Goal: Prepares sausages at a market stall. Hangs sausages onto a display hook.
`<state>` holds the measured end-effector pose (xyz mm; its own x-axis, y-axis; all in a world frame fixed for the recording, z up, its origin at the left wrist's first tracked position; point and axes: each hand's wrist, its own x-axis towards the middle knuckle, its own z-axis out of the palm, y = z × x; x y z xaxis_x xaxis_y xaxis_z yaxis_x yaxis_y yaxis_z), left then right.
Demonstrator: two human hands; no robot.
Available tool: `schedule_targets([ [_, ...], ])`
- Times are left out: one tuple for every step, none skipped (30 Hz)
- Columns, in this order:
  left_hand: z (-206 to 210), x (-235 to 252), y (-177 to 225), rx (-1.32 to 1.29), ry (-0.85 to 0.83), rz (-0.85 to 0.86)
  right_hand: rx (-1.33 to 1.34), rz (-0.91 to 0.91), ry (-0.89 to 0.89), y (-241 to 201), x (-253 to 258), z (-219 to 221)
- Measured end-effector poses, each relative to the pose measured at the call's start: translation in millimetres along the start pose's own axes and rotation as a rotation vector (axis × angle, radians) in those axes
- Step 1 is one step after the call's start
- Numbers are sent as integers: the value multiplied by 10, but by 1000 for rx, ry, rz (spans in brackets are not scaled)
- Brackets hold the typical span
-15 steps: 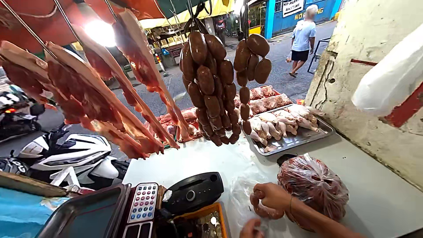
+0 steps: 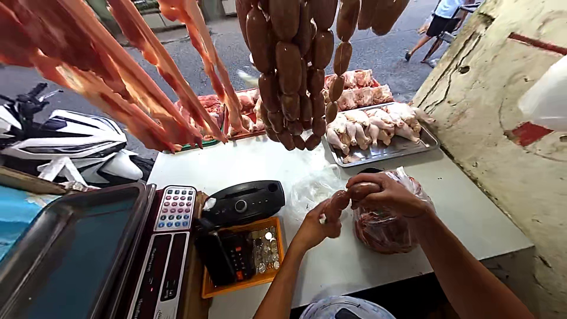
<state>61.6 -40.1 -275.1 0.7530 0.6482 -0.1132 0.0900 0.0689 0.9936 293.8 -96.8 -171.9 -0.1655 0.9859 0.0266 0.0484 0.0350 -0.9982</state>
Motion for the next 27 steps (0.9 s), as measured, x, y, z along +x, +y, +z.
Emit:
schedule_targets([
  [42, 7, 15, -70, -18, 0, 113, -50, 45, 26, 6, -4],
  [94, 4, 42, -167, -35, 12, 216, -110, 84, 70, 24, -5],
  [149, -8, 81, -260, -41, 31, 306, -170, 118, 120, 47, -2],
  [198, -23, 136, -344, -33, 43, 381, -230, 148, 166, 74, 2],
  [235, -36, 196, -430, -24, 49, 440, -284, 178, 194, 100, 7],
  [252, -40, 265, -503, -12, 49, 477, -338, 191, 207, 120, 7],
  [243, -38, 358, -554, 6, 48, 508, -384, 207, 203, 138, 2],
  [218, -32, 473, -581, 33, 48, 535, -412, 223, 189, 146, -12],
  [185, -27, 597, -586, 68, 53, 552, -423, 239, 172, 136, -37],
  [145, -20, 718, -575, 106, 62, 552, -427, 261, 153, 116, -70],
  [92, -13, 835, -548, 131, 77, 531, -434, 292, 134, 100, -98],
  [29, 3, 944, -514, 134, 100, 510, -452, 325, 112, 103, -116],
  [-27, 29, 1047, -480, 117, 124, 513, -487, 361, 78, 136, -121],
  [-55, 53, 1132, -456, 88, 144, 544, -531, 394, 52, 190, -106],
  [-44, 62, 1196, -435, 62, 155, 598, -572, 411, 35, 241, -61],
  [7, 57, 1239, -408, 46, 157, 668, -605, 406, 19, 277, 12],
  [79, 50, 1260, -380, 37, 160, 732, -618, 388, -9, 303, 92],
  [154, 45, 1259, -350, 35, 163, 797, -604, 375, -46, 317, 168],
  [213, 44, 1234, -316, 35, 163, 851, -578, 379, -85, 327, 234],
  [246, 47, 1195, -266, 34, 161, 865, -542, 399, -124, 332, 284],
  [259, 60, 1150, -202, 51, 163, 834, -505, 428, -161, 329, 314],
  [257, 83, 1113, -134, 88, 173, 773, -471, 455, -191, 323, 330],
  [246, 108, 1104, -57, 137, 199, 684, -435, 474, -219, 319, 339],
  [228, 133, 1128, 13, 193, 235, 577, -398, 477, -242, 317, 339],
  [203, 161, 1191, 63, 248, 280, 457, -362, 472, -265, 320, 334],
  [172, 190, 1296, 97, 286, 329, 343, -330, 468, -290, 329, 321],
  [135, 221, 1428, 127, 304, 380, 249, -310, 459, -324, 344, 306],
])
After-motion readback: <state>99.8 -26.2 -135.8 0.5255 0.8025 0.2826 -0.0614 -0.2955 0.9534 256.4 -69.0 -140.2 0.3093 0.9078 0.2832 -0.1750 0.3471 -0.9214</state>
